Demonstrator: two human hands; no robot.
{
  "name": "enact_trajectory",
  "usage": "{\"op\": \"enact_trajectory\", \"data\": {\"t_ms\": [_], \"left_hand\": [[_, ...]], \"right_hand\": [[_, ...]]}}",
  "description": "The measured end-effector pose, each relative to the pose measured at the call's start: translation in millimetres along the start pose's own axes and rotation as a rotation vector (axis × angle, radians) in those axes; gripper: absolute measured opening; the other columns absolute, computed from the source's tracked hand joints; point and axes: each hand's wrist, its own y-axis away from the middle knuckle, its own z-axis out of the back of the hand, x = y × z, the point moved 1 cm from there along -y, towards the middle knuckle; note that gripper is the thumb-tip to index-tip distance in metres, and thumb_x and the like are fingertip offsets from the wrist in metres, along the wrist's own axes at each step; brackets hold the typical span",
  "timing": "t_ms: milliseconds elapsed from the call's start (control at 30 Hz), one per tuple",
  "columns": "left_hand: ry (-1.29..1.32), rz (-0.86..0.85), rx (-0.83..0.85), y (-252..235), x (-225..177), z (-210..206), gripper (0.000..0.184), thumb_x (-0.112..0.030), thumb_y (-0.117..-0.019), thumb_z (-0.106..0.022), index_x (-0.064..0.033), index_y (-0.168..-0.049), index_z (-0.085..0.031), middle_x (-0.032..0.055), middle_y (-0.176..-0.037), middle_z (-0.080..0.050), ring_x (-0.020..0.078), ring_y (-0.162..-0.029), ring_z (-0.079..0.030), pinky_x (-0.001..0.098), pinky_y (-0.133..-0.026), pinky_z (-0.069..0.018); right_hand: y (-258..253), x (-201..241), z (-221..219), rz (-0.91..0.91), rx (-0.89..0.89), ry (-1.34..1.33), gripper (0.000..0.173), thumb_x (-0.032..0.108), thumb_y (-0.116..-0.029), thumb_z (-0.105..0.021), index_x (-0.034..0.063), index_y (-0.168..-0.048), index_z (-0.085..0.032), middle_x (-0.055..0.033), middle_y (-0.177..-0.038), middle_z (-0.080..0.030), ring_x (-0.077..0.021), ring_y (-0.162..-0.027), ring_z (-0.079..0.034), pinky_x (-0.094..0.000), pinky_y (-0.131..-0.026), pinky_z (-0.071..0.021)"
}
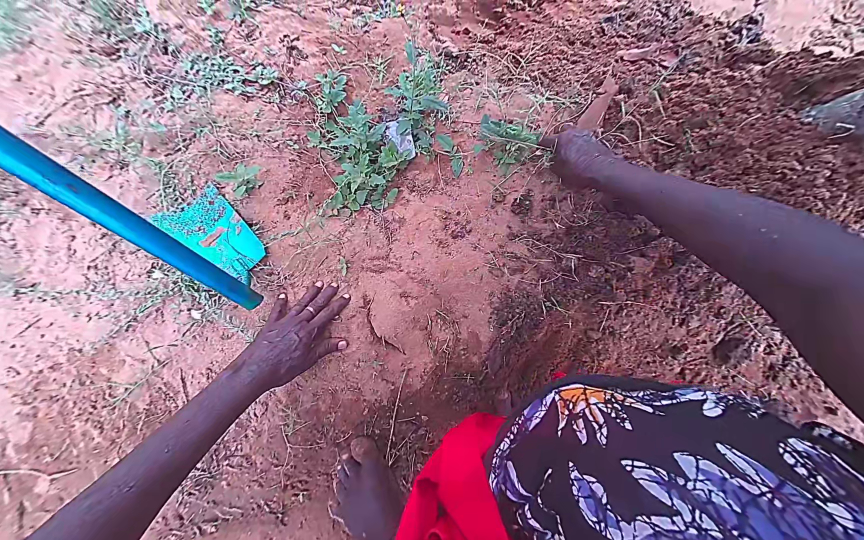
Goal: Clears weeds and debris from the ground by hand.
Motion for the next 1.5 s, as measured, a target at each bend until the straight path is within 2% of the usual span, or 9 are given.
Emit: {"op": "enact_trajectory", "data": {"t_ms": [200, 333, 433, 600, 700, 867, 1167, 1333, 1500], "left_hand": [[0.011, -0.010, -0.028, 0.0, 3.1, -3.6, 0.077, -0.062, -0.1004, -0.048, -0.0191, -0.163, -0.032, 0.0114, -0.171, -0.023, 0.0359, -0.158, -0.014, 0.0724, -0.119, -0.0092], [0.014, -0.033, -0.055, -0.7, 5.3, -5.3, 0.078, -0.064, -0.0996, -0.047, -0.0189, -0.162, -0.035, 0.0114, -0.170, -0.024, 0.0367, -0.158, -0.016, 0.0731, -0.118, -0.0097], [0.009, -0.040, -0.058, -1.3, 6.7, -6.0, 0.079, -0.066, -0.0990, -0.045, -0.0191, -0.162, -0.035, 0.0115, -0.170, -0.025, 0.0372, -0.158, -0.017, 0.0742, -0.118, -0.0103], [0.034, -0.038, -0.055, -1.5, 6.2, -4.7, 0.080, -0.064, -0.0986, -0.049, -0.0174, -0.162, -0.035, 0.0125, -0.170, -0.025, 0.0378, -0.158, -0.015, 0.0740, -0.118, -0.0083], [0.026, -0.042, -0.088, -1.2, 7.0, -7.5, 0.080, -0.066, -0.0978, -0.048, -0.0178, -0.161, -0.037, 0.0125, -0.169, -0.028, 0.0383, -0.157, -0.018, 0.0747, -0.117, -0.0099], [0.014, -0.051, -0.095, -2.0, 7.6, -8.0, 0.080, -0.066, -0.0974, -0.048, -0.0176, -0.160, -0.038, 0.0120, -0.168, -0.029, 0.0376, -0.157, -0.020, 0.0740, -0.118, -0.0110], [-0.002, -0.130, -0.274, -1.5, 15.1, -25.8, 0.086, -0.076, -0.0954, -0.033, -0.0165, -0.156, -0.047, 0.0131, -0.163, -0.039, 0.0408, -0.152, -0.032, 0.0784, -0.113, -0.0172], [0.017, -0.149, -0.295, -2.2, 17.4, -29.3, 0.088, -0.078, -0.0941, -0.032, -0.0159, -0.155, -0.048, 0.0146, -0.161, -0.042, 0.0427, -0.151, -0.033, 0.0807, -0.111, -0.0178], [-0.021, -0.171, -0.336, -2.8, 19.6, -28.6, 0.086, -0.077, -0.0958, -0.030, -0.0170, -0.155, -0.048, 0.0157, -0.161, -0.042, 0.0427, -0.150, -0.035, 0.0801, -0.110, -0.0205]], "right_hand": [[-8.9, -0.8, -5.1, 0.019, 0.054, -0.002, 0.047, -0.006, -0.0908, -0.064, 0.0058, -0.136, -0.064, -0.0373, -0.139, -0.049, -0.0566, -0.126, -0.052, -0.0701, -0.099, -0.0452], [-4.0, -11.0, 0.1, 0.150, -0.098, -0.147, 0.054, -0.012, -0.0820, -0.070, 0.0008, -0.134, -0.063, -0.0333, -0.131, -0.060, -0.0531, -0.127, -0.054, -0.0663, -0.107, -0.0397], [-6.4, -7.1, 1.9, 0.063, -0.280, -0.447, 0.045, -0.005, -0.0955, -0.059, -0.0061, -0.141, -0.055, -0.0309, -0.137, -0.060, -0.0418, -0.130, -0.058, -0.0529, -0.114, -0.0402], [-33.3, -2.2, -3.7, -0.240, -0.450, -0.918, 0.047, 0.018, -0.1069, -0.055, -0.0034, -0.148, -0.047, -0.0238, -0.130, -0.061, -0.0247, -0.107, -0.063, -0.0398, -0.099, -0.0493], [-27.2, -10.8, -9.9, -0.237, -0.389, -0.690, 0.042, 0.018, -0.1065, -0.055, -0.0044, -0.143, -0.054, -0.0289, -0.139, -0.058, -0.0382, -0.129, -0.058, -0.0514, -0.112, -0.0420], [15.3, -7.5, -19.7, -0.075, -0.109, -0.224, 0.035, 0.007, -0.1003, -0.056, 0.0071, -0.135, -0.064, -0.0324, -0.123, -0.066, -0.0537, -0.117, -0.062, -0.0724, -0.095, -0.0453], [41.0, 6.7, -21.5, -0.052, -0.034, -0.113, 0.031, 0.006, -0.1025, -0.050, 0.0051, -0.130, -0.065, -0.0334, -0.110, -0.068, -0.0554, -0.107, -0.065, -0.0718, -0.087, -0.0467], [110.3, 59.7, -41.3, 0.244, -0.077, -0.073, 0.027, -0.002, -0.0932, -0.060, 0.0029, -0.118, -0.069, -0.0259, -0.086, -0.068, -0.0490, -0.079, -0.069, -0.0636, -0.064, -0.0512], [90.1, 51.6, -9.0, -0.063, 0.028, -0.026, 0.032, 0.007, -0.0967, -0.058, 0.0033, -0.129, -0.062, -0.0311, -0.098, -0.069, -0.0540, -0.093, -0.068, -0.0685, -0.074, -0.0488]]}}
